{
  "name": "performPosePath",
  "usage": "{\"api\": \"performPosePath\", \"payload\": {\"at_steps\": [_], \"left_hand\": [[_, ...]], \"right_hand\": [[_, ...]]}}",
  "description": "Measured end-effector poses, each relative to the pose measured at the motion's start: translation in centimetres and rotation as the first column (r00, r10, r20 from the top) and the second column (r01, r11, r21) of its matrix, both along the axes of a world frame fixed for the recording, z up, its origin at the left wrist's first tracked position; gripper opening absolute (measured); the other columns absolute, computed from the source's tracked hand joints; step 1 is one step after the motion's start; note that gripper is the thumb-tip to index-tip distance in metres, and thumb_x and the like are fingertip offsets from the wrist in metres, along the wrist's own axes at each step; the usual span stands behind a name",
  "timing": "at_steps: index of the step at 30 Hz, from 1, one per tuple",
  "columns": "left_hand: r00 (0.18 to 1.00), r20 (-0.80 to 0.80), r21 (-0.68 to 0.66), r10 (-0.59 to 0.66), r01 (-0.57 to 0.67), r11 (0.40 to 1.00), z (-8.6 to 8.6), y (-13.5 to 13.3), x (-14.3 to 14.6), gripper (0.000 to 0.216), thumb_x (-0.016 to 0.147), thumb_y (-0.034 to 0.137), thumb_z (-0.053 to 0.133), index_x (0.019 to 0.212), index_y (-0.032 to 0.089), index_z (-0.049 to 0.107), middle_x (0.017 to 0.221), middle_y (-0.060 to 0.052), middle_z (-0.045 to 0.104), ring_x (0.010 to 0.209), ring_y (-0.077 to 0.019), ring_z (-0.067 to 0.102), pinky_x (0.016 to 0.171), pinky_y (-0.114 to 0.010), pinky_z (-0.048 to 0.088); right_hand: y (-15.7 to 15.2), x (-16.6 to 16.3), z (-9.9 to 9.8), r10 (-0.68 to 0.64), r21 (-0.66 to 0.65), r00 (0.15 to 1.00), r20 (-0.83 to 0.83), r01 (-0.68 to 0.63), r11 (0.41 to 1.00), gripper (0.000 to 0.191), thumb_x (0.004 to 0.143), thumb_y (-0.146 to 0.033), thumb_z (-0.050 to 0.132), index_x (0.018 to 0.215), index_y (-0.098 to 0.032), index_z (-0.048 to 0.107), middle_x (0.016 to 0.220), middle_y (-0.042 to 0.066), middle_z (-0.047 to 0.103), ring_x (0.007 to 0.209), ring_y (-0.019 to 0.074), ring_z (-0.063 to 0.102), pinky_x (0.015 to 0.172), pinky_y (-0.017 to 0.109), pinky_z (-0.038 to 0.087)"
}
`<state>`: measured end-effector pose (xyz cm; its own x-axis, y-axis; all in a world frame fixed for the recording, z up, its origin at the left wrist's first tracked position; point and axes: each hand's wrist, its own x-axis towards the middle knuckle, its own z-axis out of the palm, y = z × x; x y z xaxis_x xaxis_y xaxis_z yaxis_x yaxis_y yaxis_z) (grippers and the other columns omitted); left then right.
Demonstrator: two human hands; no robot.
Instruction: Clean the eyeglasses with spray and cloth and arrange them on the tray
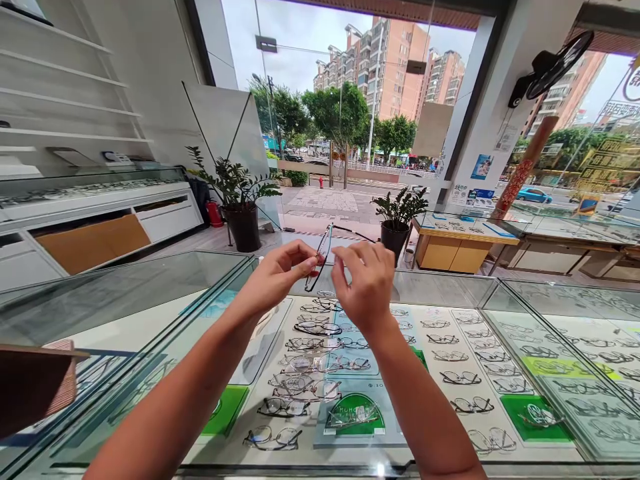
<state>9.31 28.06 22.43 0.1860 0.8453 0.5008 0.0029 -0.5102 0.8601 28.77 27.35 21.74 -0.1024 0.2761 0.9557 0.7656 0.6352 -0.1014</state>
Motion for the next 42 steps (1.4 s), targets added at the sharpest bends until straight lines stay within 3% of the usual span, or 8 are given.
{"api": "performPosePath", "payload": {"at_steps": [3,7,16,21,33,37,39,42], "left_hand": [[1.000,0.006,0.001,0.011,-0.011,1.000,0.0,0.0,-0.1,0.034,0.089,0.051,0.083,0.090,0.020,0.069,0.090,-0.003,0.069,0.083,-0.0152,0.062,0.080,-0.032,0.056],[0.998,0.046,-0.017,0.052,-0.052,0.999,0.0,0.0,0.0,0.037,0.086,0.053,0.085,0.089,0.019,0.069,0.091,-0.003,0.069,0.087,-0.0160,0.064,0.082,-0.032,0.059],[0.969,0.186,-0.050,0.160,-0.154,0.987,-0.2,0.4,0.0,0.044,0.080,0.057,0.089,0.091,0.019,0.068,0.101,-0.007,0.077,0.097,-0.0185,0.070,0.083,-0.031,0.060],[0.922,0.305,-0.068,0.240,-0.230,0.971,-0.2,1.0,-0.3,0.048,0.075,0.059,0.092,0.092,0.021,0.067,0.105,-0.007,0.078,0.102,-0.0201,0.073,0.085,-0.034,0.063],[0.831,0.444,-0.093,0.336,-0.330,0.939,-1.2,3.3,-0.9,0.048,0.073,0.057,0.092,0.092,0.021,0.065,0.109,-0.008,0.077,0.101,-0.0198,0.073,0.080,-0.033,0.065],[0.894,0.345,-0.045,0.286,-0.288,0.956,-1.5,3.0,-0.2,0.047,0.076,0.058,0.090,0.093,0.021,0.067,0.106,-0.007,0.076,0.103,-0.0195,0.072,0.083,-0.033,0.064],[0.920,0.298,-0.027,0.254,-0.258,0.966,-1.6,2.7,0.3,0.044,0.078,0.057,0.088,0.092,0.020,0.068,0.107,-0.007,0.074,0.102,-0.0190,0.069,0.082,-0.031,0.064],[0.942,0.268,-0.030,0.203,-0.202,0.979,-1.8,2.0,1.1,0.040,0.079,0.053,0.088,0.087,0.019,0.068,0.112,-0.006,0.071,0.099,-0.0173,0.066,0.079,-0.029,0.062]], "right_hand": [[0.2,-0.9,-0.5,0.069,-0.069,0.991,0.111,-0.062,0.996,0.021,0.106,-0.024,0.060,0.115,-0.027,0.078,0.098,0.005,0.076,0.091,0.0247,0.063,0.082,0.043,0.041],[0.6,-1.1,-0.9,0.049,-0.093,0.995,0.088,-0.041,0.995,0.023,0.106,-0.024,0.060,0.119,-0.025,0.078,0.104,0.007,0.076,0.095,0.0252,0.062,0.084,0.042,0.039],[1.3,-0.3,-0.8,-0.018,-0.032,1.000,0.005,0.018,0.999,0.018,0.102,-0.026,0.064,0.099,-0.021,0.081,0.125,0.011,0.076,0.115,0.0310,0.061,0.093,0.046,0.042],[1.7,0.2,-0.7,-0.044,-0.126,0.999,0.020,0.046,0.991,0.026,0.104,-0.026,0.062,0.082,-0.022,0.076,0.092,0.005,0.080,0.096,0.0263,0.062,0.093,0.045,0.040],[2.2,0.5,-1.1,0.006,-0.396,0.995,0.103,0.036,0.918,0.043,0.107,-0.034,0.056,0.070,-0.022,0.073,0.077,0.008,0.077,0.077,0.0252,0.061,0.083,0.043,0.041],[2.1,0.5,-1.0,0.026,-0.394,0.998,0.060,0.000,0.919,0.028,0.105,-0.035,0.060,0.091,-0.021,0.080,0.094,0.009,0.082,0.093,0.0299,0.066,0.091,0.047,0.044],[2.0,0.3,-0.8,0.108,-0.393,0.994,0.000,-0.100,0.914,0.024,0.103,-0.035,0.062,0.109,-0.021,0.081,0.112,0.010,0.082,0.106,0.0317,0.067,0.097,0.048,0.047],[1.6,-0.3,-0.7,0.290,-0.430,0.953,-0.082,-0.297,0.853,0.031,0.102,-0.037,0.066,0.127,-0.023,0.076,0.127,0.011,0.078,0.119,0.0315,0.067,0.105,0.048,0.050]]}}
